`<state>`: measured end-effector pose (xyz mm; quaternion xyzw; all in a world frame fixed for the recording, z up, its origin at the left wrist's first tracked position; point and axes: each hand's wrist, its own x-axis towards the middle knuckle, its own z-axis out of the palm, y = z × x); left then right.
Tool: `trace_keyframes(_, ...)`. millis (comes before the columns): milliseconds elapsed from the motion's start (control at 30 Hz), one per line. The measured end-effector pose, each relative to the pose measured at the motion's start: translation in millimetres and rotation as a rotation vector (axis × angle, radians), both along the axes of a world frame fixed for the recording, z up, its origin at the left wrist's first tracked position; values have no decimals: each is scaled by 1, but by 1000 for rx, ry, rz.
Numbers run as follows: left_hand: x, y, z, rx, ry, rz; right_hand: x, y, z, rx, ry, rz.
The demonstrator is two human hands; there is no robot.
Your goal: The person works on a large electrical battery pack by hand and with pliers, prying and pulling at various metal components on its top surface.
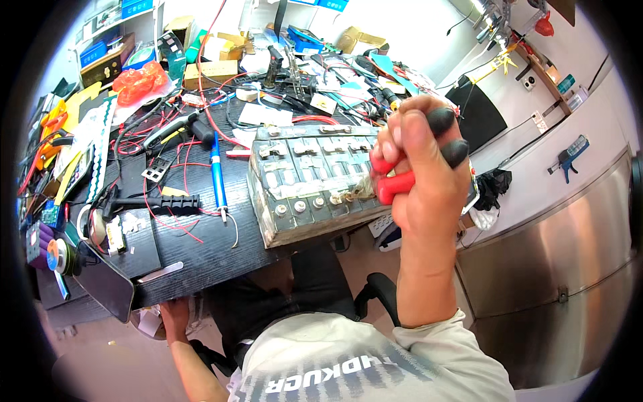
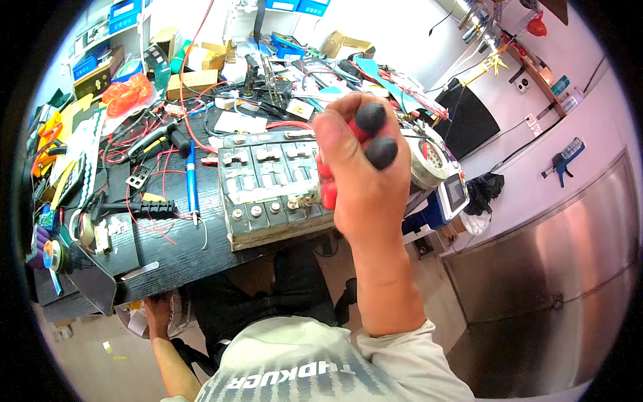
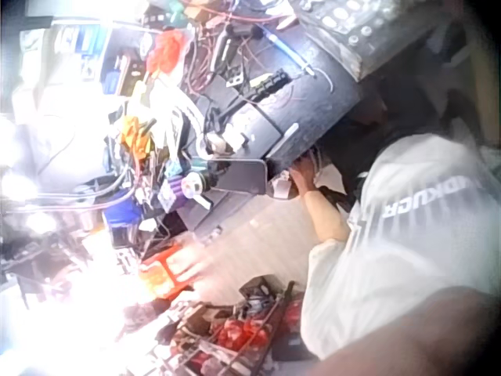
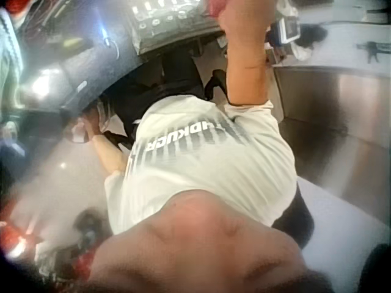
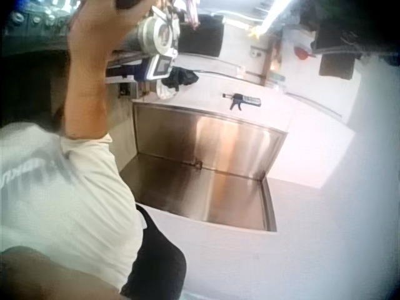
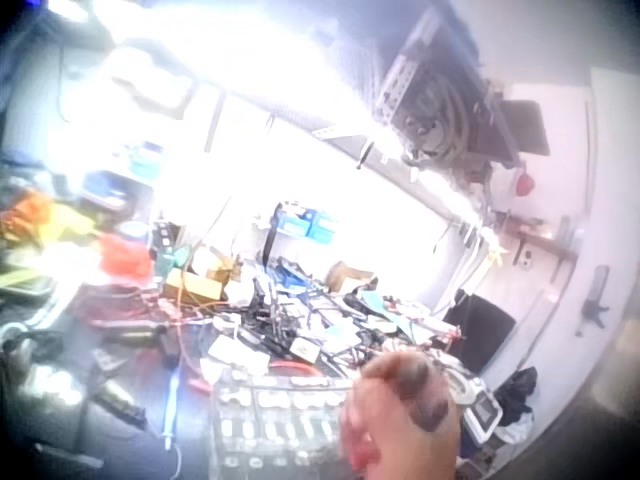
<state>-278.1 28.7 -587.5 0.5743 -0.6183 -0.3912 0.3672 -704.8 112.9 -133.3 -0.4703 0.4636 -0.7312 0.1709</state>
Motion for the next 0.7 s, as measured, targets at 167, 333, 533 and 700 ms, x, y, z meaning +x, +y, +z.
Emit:
trace_keyframes(167, -2, 0, 0, 89, 5, -24, 7, 31, -30, -328, 245, 152)
trace_keyframes(333, -2, -1, -5, 64, 143, -49, 11, 57, -21, -407, 522, 353)
trace_keyframes(533, 5, -12, -23, 102, 54, -134, -20, 65, 20, -503, 462, 245)
trace_keyframes(700, 5, -13, -22, 124, -11, -197, -36, 77, 4, -471, 239, 272)
